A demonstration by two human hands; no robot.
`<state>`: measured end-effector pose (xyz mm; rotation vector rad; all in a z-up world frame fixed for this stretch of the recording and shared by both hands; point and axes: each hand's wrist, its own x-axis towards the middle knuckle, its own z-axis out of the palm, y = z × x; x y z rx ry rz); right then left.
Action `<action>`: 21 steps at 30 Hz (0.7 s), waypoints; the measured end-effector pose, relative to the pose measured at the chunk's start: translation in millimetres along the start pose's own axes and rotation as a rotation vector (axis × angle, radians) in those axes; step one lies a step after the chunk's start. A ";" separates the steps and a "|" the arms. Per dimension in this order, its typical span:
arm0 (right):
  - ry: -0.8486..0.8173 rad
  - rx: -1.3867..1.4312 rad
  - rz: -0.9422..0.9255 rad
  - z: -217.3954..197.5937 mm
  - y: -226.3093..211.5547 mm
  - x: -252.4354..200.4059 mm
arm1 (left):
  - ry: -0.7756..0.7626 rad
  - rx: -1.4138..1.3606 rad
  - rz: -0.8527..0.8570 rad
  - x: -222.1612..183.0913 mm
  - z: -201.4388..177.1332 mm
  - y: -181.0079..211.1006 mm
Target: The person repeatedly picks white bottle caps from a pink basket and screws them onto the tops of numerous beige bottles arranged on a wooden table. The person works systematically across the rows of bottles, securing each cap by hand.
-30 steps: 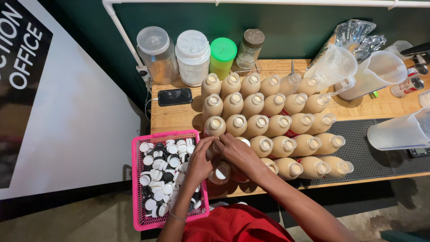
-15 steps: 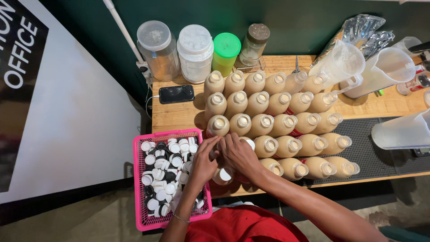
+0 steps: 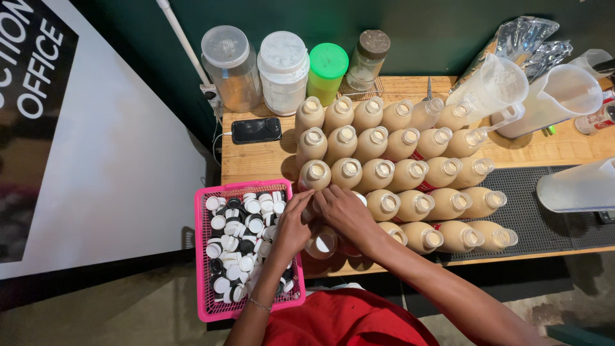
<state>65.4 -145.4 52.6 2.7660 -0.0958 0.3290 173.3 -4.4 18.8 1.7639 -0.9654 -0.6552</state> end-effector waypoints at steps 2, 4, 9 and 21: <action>0.009 0.021 -0.004 -16.2 3.8 6.4 | -0.002 -0.002 0.001 1.2 -0.4 1.1; 0.018 0.042 -0.005 -24.0 2.3 7.1 | -0.006 -0.002 0.003 -0.2 -1.4 3.5; 0.016 0.139 0.074 -22.3 -5.5 2.6 | 0.005 0.005 0.035 0.1 -3.4 10.3; -0.109 0.210 0.193 -54.2 7.3 -0.5 | -0.035 0.045 0.020 -1.6 -7.2 13.6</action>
